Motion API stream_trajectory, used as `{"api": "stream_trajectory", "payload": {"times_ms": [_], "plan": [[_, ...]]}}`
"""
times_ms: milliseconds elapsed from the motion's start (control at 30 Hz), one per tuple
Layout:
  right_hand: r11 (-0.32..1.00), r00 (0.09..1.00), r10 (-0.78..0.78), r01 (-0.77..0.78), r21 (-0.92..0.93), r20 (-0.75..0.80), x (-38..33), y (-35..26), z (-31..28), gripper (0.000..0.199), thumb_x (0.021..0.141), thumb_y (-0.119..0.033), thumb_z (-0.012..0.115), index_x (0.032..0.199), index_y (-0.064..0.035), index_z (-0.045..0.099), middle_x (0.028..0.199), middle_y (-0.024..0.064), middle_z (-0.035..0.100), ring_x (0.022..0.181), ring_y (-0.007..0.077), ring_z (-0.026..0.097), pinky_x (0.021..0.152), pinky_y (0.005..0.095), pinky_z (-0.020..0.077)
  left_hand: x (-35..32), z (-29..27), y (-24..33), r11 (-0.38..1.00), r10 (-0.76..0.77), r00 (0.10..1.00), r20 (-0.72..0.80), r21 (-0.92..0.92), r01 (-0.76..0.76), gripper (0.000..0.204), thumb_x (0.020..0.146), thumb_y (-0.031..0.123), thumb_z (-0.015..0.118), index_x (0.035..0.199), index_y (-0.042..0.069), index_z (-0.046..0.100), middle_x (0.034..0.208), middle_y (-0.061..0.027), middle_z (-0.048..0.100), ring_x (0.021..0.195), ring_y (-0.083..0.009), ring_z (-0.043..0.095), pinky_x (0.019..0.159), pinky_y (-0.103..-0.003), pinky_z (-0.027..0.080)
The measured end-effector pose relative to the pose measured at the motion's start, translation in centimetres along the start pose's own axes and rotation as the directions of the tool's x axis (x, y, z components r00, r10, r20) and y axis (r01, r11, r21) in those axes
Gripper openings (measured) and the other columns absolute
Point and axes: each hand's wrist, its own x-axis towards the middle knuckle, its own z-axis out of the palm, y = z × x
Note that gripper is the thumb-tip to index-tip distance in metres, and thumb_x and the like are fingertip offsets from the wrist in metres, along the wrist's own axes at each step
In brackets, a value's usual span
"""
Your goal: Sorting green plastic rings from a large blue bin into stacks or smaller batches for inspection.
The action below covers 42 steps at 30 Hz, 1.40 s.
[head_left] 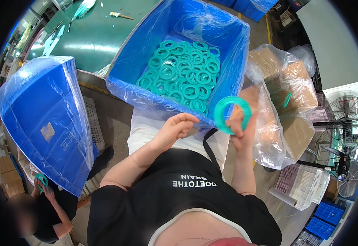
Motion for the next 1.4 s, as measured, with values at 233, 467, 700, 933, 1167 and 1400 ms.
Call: {"api": "stream_trajectory", "payload": {"times_ms": [233,467,700,933,1167,1400], "plan": [[0.763,0.910,0.413,-0.315,-0.565,0.050,-0.9,2.2,1.5,0.071,0.098,-0.052,0.027,0.064,0.0015,0.060,0.043,0.0057,0.050,0.031,0.0089,0.040,0.033,0.0201,0.0289,0.3,0.2,-0.5,0.780,0.228,0.974,0.003,0.599,-0.184,0.021,0.092,0.018,0.057,0.106,0.004,0.063,0.072,0.0040,0.048,0.067,-0.0036,0.044,0.058,-0.020,0.035],[0.562,0.840,0.541,-0.318,-0.764,0.048,-1.1,3.2,2.3,0.075,0.097,-0.056,0.028,0.063,0.0032,0.060,0.045,0.0078,0.053,0.031,0.0110,0.045,0.032,0.0192,0.0315,-0.5,2.1,-0.3,0.539,0.355,0.931,-0.086,0.832,-0.129,0.017,0.082,0.014,0.068,0.093,0.004,0.059,0.066,0.0006,0.049,0.062,-0.0072,0.046,0.058,-0.025,0.039],[0.573,0.804,0.595,-0.412,-0.709,0.013,-1.4,3.9,3.2,0.071,0.097,-0.053,0.030,0.063,0.0014,0.060,0.045,0.0072,0.052,0.033,0.0124,0.047,0.034,0.0214,0.0339,0.1,1.7,0.0,0.082,0.651,0.712,0.264,0.907,-0.412,0.020,0.074,0.009,0.073,0.086,0.006,0.057,0.061,-0.0035,0.040,0.055,-0.0166,0.043,0.051,-0.030,0.037],[0.797,0.969,0.197,-0.248,-0.550,-0.152,-0.9,4.7,1.3,0.043,0.095,-0.039,0.050,0.080,-0.0001,0.059,0.057,0.0049,0.055,0.045,0.0094,0.049,0.042,0.0214,0.0358,-0.8,1.0,1.5,0.258,0.492,0.865,0.095,0.934,-0.249,0.012,0.078,0.009,0.068,0.085,0.003,0.059,0.070,-0.0039,0.050,0.062,-0.0146,0.049,0.056,-0.031,0.041],[0.802,0.964,0.231,-0.265,-0.536,-0.131,-0.9,4.5,2.3,0.023,0.093,-0.024,0.057,0.086,-0.0027,0.057,0.061,0.0011,0.053,0.046,0.0047,0.042,0.044,0.0193,0.0317,-0.7,0.7,-0.2,0.774,0.100,0.971,0.218,0.597,-0.214,0.027,0.097,0.021,0.047,0.103,0.002,0.064,0.093,-0.0021,0.064,0.090,-0.0093,0.054,0.080,-0.028,0.043],[0.797,0.964,0.250,-0.257,-0.547,-0.090,-1.0,4.3,1.9,0.020,0.093,-0.022,0.057,0.083,-0.0045,0.056,0.060,-0.0002,0.051,0.047,0.0036,0.040,0.044,0.0189,0.0292,-0.5,0.6,-0.3,0.753,0.009,0.995,0.101,0.654,-0.073,0.016,0.092,0.016,0.056,0.096,0.002,0.064,0.082,0.0022,0.060,0.074,-0.0072,0.052,0.065,-0.025,0.042]]}}
